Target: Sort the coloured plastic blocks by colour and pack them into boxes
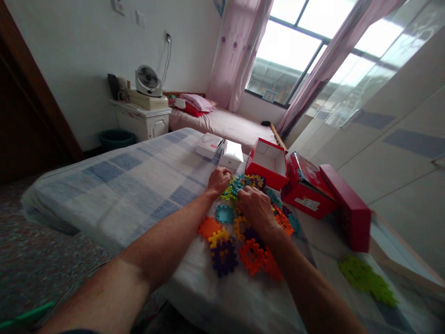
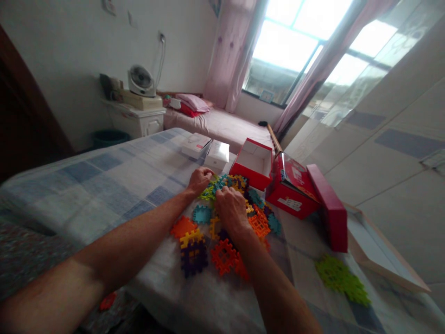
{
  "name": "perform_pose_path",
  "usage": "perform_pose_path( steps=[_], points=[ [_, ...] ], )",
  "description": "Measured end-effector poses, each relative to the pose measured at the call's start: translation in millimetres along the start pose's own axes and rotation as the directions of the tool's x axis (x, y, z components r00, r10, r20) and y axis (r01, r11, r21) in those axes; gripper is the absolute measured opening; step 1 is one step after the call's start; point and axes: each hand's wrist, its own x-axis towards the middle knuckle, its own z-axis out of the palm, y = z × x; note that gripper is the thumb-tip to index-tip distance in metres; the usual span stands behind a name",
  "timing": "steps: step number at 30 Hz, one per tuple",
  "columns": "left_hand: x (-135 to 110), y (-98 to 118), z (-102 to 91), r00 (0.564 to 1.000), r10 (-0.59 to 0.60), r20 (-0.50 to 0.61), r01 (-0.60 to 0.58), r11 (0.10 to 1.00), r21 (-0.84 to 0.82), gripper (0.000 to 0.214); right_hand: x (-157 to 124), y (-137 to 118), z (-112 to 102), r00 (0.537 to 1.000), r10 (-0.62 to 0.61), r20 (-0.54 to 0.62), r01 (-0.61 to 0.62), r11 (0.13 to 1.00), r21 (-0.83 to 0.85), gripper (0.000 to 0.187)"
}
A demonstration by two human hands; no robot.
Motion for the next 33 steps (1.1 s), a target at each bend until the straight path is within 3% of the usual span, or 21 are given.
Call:
perform_pose_path(
  steps=[2, 5, 8, 11, 15, 19, 22, 24, 26, 30, 33],
  points=[
    [0, 0, -0.5, 1.000, 0.002, -0.004, -0.002, 1.000, 0.005, 0.026, -1, 3, 0, 0.997, 0.051, -0.055, -0.046, 0.994, 0.102, 0.016],
    [0, 0, -0.7, 1.000, -0.001, -0.006, 0.001, 1.000, 0.010, 0.025, -8, 18, -4, 0.966, 0.232, -0.111, -0.181, 0.920, 0.346, 0.021],
    [0, -1, -0.4, 1.000, -0.002, -0.002, 0.002, 1.000, 0.009, 0.025, -22, 43, -10, 0.925, 0.373, -0.067, -0.269, 0.770, 0.578, 0.030],
    [0, -2, -0.5, 1.000, 0.000, -0.002, 0.000, 1.000, 0.010, 0.026, -48, 73, -11, 0.899, 0.438, 0.018, -0.328, 0.646, 0.689, 0.039],
    [1, -3, -1.7, 1.000, 0.014, 0.002, -0.014, 1.000, 0.011, 0.028, -103, 119, -4, 0.809, 0.585, 0.053, -0.457, 0.571, 0.682, 0.044],
    [1, -3, -3.3, 1.000, 0.026, 0.014, -0.026, 1.000, 0.001, 0.030, -162, 161, 7, 0.666, 0.743, 0.072, -0.612, 0.488, 0.623, 0.047],
    [2, -6, -3.2, 0.999, 0.030, 0.013, -0.030, 0.999, -0.011, 0.031, -192, 182, 14, 0.565, 0.821, 0.079, -0.716, 0.440, 0.542, 0.047],
    [2, -8, -2.4, 1.000, 0.029, 0.012, -0.029, 0.999, -0.021, 0.031, -205, 190, 17, 0.521, 0.851, 0.070, -0.783, 0.444, 0.436, 0.045],
    [2, -9, -1.5, 0.999, 0.032, 0.002, -0.032, 0.999, -0.035, 0.030, -213, 194, 21, 0.518, 0.855, 0.030, -0.824, 0.489, 0.288, 0.045],
    [-2, -5, 0.7, 0.998, 0.050, -0.033, -0.051, 0.998, -0.047, 0.029, -217, 189, 25, 0.572, 0.797, -0.193, -0.811, 0.584, 0.010, 0.045],
    [-4, -1, 2.7, 0.997, 0.062, -0.052, -0.065, 0.997, -0.047, 0.027, -200, 175, 22, 0.642, 0.721, -0.261, -0.729, 0.679, 0.087, 0.041]
  ],
)
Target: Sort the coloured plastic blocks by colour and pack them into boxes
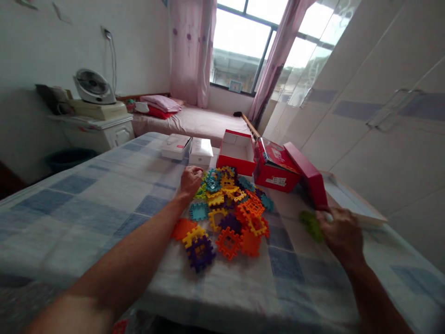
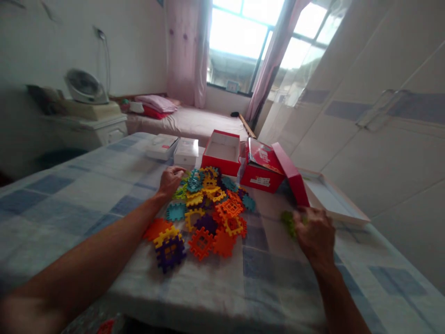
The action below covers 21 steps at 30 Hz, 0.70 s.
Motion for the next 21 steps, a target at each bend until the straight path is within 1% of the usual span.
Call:
perform_pose_path(
  steps=[1, 3, 4, 5, 6, 8, 9, 10, 11, 12, 13, 14, 18, 19, 21],
  points=[
    [0, 1, 0.4, 1.000, 0.002, -0.006, -0.002, 1.000, -0.002, 0.027, 2, -13, -1, 0.999, -0.046, 0.016, 0.044, 0.993, 0.106, 0.039],
    [0, 2, 0.7, 1.000, 0.001, -0.017, -0.001, 1.000, -0.005, 0.026, 5, -47, -4, 0.984, -0.167, 0.056, 0.140, 0.933, 0.332, 0.034],
    [0, 2, 0.5, 1.000, -0.002, -0.021, 0.002, 1.000, -0.007, 0.026, 6, -66, -6, 0.967, -0.246, 0.070, 0.196, 0.887, 0.418, 0.032],
    [1, 2, 0.2, 1.000, -0.005, -0.024, 0.005, 1.000, -0.009, 0.026, 6, -86, -8, 0.938, -0.338, 0.080, 0.262, 0.838, 0.478, 0.029],
    [1, 1, -0.1, 1.000, -0.007, -0.025, 0.007, 1.000, -0.011, 0.026, 6, -105, -9, 0.899, -0.431, 0.076, 0.334, 0.789, 0.516, 0.026],
    [2, 0, -0.9, 1.000, -0.008, -0.022, 0.008, 1.000, -0.014, 0.026, 5, -140, -10, 0.797, -0.599, 0.069, 0.463, 0.681, 0.567, 0.022],
    [2, 0, -1.3, 1.000, -0.008, -0.020, 0.008, 1.000, -0.015, 0.026, 4, -155, -9, 0.745, -0.663, 0.074, 0.510, 0.637, 0.578, 0.021],
    [2, -1, -1.6, 1.000, -0.007, -0.017, 0.007, 1.000, -0.014, 0.026, 3, -167, -8, 0.699, -0.710, 0.085, 0.543, 0.605, 0.582, 0.021],
    [2, -1, -1.9, 1.000, -0.007, -0.015, 0.007, 1.000, -0.013, 0.027, 1, -175, -6, 0.667, -0.738, 0.099, 0.565, 0.589, 0.578, 0.021],
    [2, -1, -2.1, 1.000, -0.007, -0.013, 0.006, 1.000, -0.012, 0.027, -1, -181, -3, 0.650, -0.752, 0.113, 0.580, 0.586, 0.566, 0.021],
    [2, -1, -2.3, 1.000, -0.007, -0.012, 0.007, 1.000, -0.009, 0.027, -2, -184, -1, 0.650, -0.750, 0.127, 0.585, 0.600, 0.546, 0.020],
    [2, -1, -2.4, 1.000, -0.008, -0.011, 0.008, 1.000, -0.006, 0.027, -3, -185, 1, 0.661, -0.736, 0.143, 0.584, 0.625, 0.518, 0.018],
    [3, 0, -2.0, 1.000, -0.012, -0.009, 0.012, 1.000, -0.002, 0.025, -4, -175, 6, 0.761, -0.622, 0.184, 0.533, 0.762, 0.368, 0.019],
    [3, 0, -1.9, 1.000, -0.013, -0.009, 0.013, 1.000, -0.003, 0.024, -4, -172, 6, 0.780, -0.597, 0.188, 0.520, 0.786, 0.335, 0.020],
    [3, 0, -1.7, 1.000, -0.018, -0.015, 0.018, 1.000, -0.005, 0.023, -3, -171, 5, 0.794, -0.574, 0.199, 0.510, 0.808, 0.295, 0.020]
  ],
)
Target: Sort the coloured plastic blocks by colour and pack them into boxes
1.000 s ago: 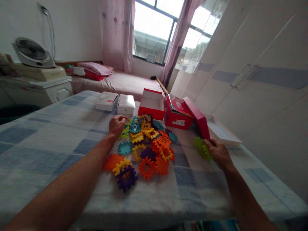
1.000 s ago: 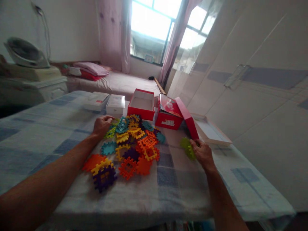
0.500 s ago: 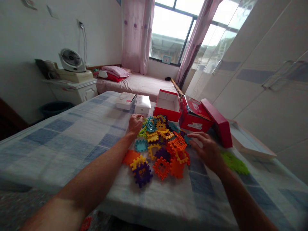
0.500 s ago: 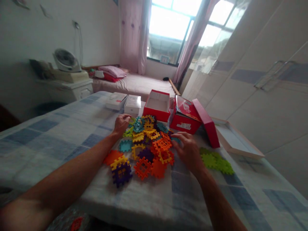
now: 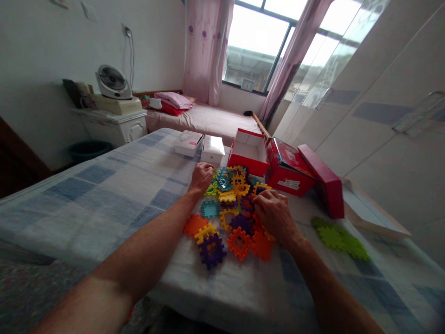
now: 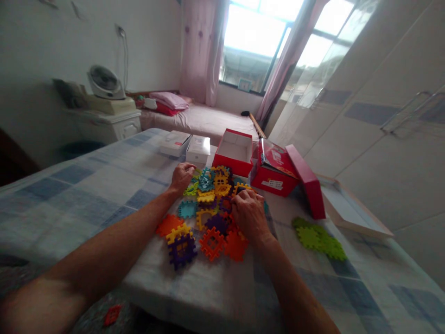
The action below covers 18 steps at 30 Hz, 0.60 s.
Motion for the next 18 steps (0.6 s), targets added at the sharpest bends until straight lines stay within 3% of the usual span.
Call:
perform_pose_path(
  steps=[5, 10, 18],
  points=[
    [1, 0, -0.3, 1.000, -0.006, -0.013, 0.006, 1.000, 0.006, 0.023, 5, -9, 0, 0.998, -0.029, 0.050, 0.030, 0.999, -0.032, 0.023],
    [2, -2, 0.1, 1.000, 0.003, -0.013, -0.003, 1.000, 0.013, 0.023, 6, -14, 0, 0.999, 0.040, 0.014, -0.037, 0.989, -0.145, 0.019],
    [1, 0, -0.8, 1.000, 0.003, -0.005, -0.003, 1.000, 0.007, 0.024, 12, -26, 2, 0.994, -0.032, 0.109, 0.030, 0.999, 0.016, 0.025]
  ],
)
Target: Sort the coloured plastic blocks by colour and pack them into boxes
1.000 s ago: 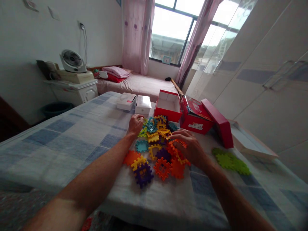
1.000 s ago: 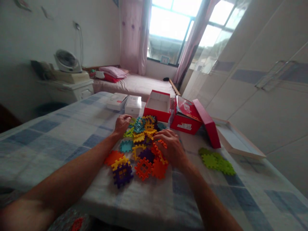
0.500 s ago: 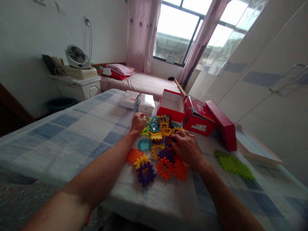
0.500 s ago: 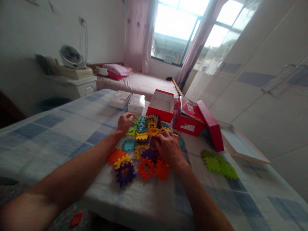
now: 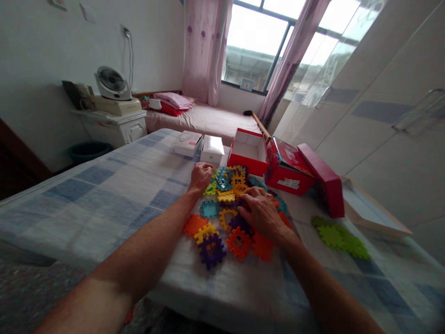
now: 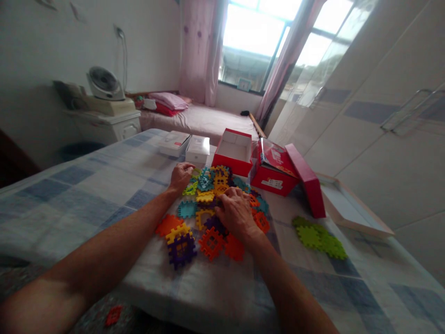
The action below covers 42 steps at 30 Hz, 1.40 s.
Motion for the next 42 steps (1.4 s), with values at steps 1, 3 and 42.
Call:
perform_pose_path(
  steps=[1, 3, 42],
  points=[
    [0, 0, -0.1, 1.000, -0.001, 0.000, 0.001, 1.000, -0.001, 0.024, 2, -2, 1, 1.000, 0.012, 0.014, -0.012, 1.000, -0.008, 0.026],
    [0, 0, -0.1, 1.000, -0.002, 0.000, 0.002, 1.000, -0.003, 0.024, 7, -4, 4, 0.999, 0.032, 0.036, -0.031, 0.999, -0.024, 0.026],
    [17, -20, 9.9, 0.961, -0.206, -0.183, 0.137, 0.935, -0.328, 0.029, 84, -46, 18, 0.989, -0.150, -0.009, 0.146, 0.949, 0.278, 0.015]
  ],
)
